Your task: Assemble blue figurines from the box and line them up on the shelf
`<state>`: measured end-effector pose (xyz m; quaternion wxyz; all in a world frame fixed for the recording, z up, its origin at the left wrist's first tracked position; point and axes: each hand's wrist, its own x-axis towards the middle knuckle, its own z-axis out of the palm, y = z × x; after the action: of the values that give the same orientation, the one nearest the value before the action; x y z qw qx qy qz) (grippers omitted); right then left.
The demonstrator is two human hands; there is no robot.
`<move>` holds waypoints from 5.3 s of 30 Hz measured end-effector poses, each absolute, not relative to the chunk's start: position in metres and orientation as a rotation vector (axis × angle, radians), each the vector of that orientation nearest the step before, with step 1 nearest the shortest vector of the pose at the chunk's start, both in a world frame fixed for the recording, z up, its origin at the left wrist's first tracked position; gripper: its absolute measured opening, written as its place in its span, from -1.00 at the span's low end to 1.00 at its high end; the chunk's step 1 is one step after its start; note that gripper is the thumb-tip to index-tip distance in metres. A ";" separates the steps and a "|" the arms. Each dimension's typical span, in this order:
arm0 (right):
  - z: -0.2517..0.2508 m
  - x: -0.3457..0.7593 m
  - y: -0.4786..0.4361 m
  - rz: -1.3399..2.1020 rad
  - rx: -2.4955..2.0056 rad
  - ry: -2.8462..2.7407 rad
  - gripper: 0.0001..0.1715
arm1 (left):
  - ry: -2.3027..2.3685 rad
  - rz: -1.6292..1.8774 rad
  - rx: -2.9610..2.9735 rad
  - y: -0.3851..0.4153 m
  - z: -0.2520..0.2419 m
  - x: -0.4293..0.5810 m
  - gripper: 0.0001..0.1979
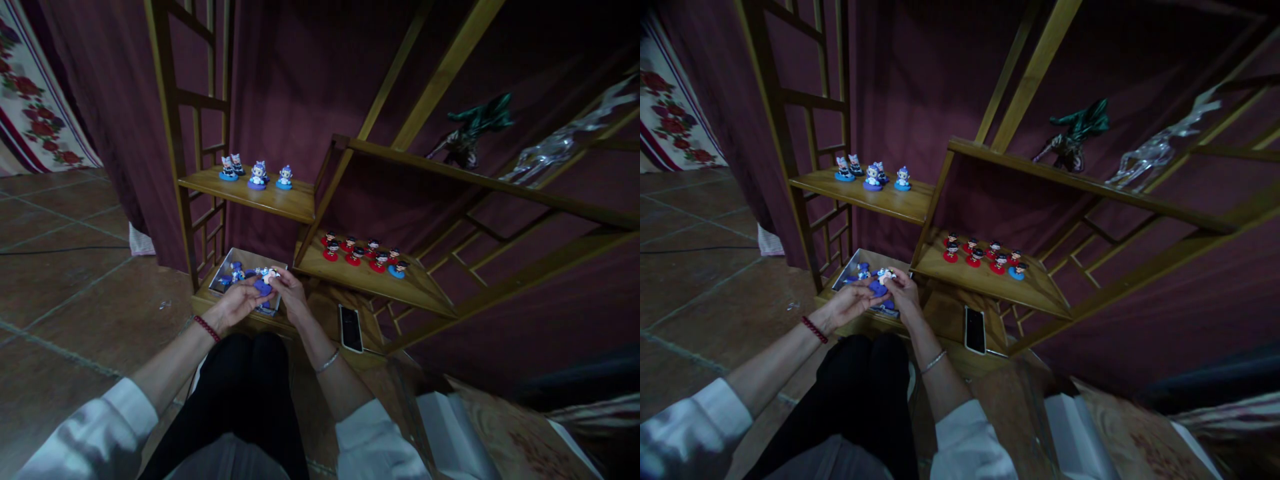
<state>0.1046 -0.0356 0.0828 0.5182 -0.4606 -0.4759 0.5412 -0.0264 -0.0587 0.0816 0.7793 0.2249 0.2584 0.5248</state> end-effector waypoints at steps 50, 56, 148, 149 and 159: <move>0.109 0.125 -0.040 1.268 -1.020 -1.468 -0.55 | 0.692 1.195 0.785 -0.069 0.082 -0.025 -0.54; 0.109 0.127 -0.039 1.251 -1.036 -1.522 -0.53 | 0.704 1.200 0.838 -0.068 0.079 -0.025 -0.52; 0.114 0.122 -0.072 0.477 -1.262 -1.934 -0.75 | 0.666 1.295 0.302 -0.084 0.096 0.001 -0.80; 0.115 0.124 -0.072 0.469 -1.255 -1.935 -0.75 | 0.676 1.298 0.299 -0.085 0.098 0.002 -0.80; 0.119 0.139 -0.079 0.418 -1.230 -1.942 -0.76 | 0.701 1.280 0.344 -0.093 0.105 0.014 -0.80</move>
<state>0.1394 -0.0792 0.1185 0.3918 -0.4843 -0.7648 0.1645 0.0139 -0.0930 0.1054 0.7319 0.1564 0.3185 0.5817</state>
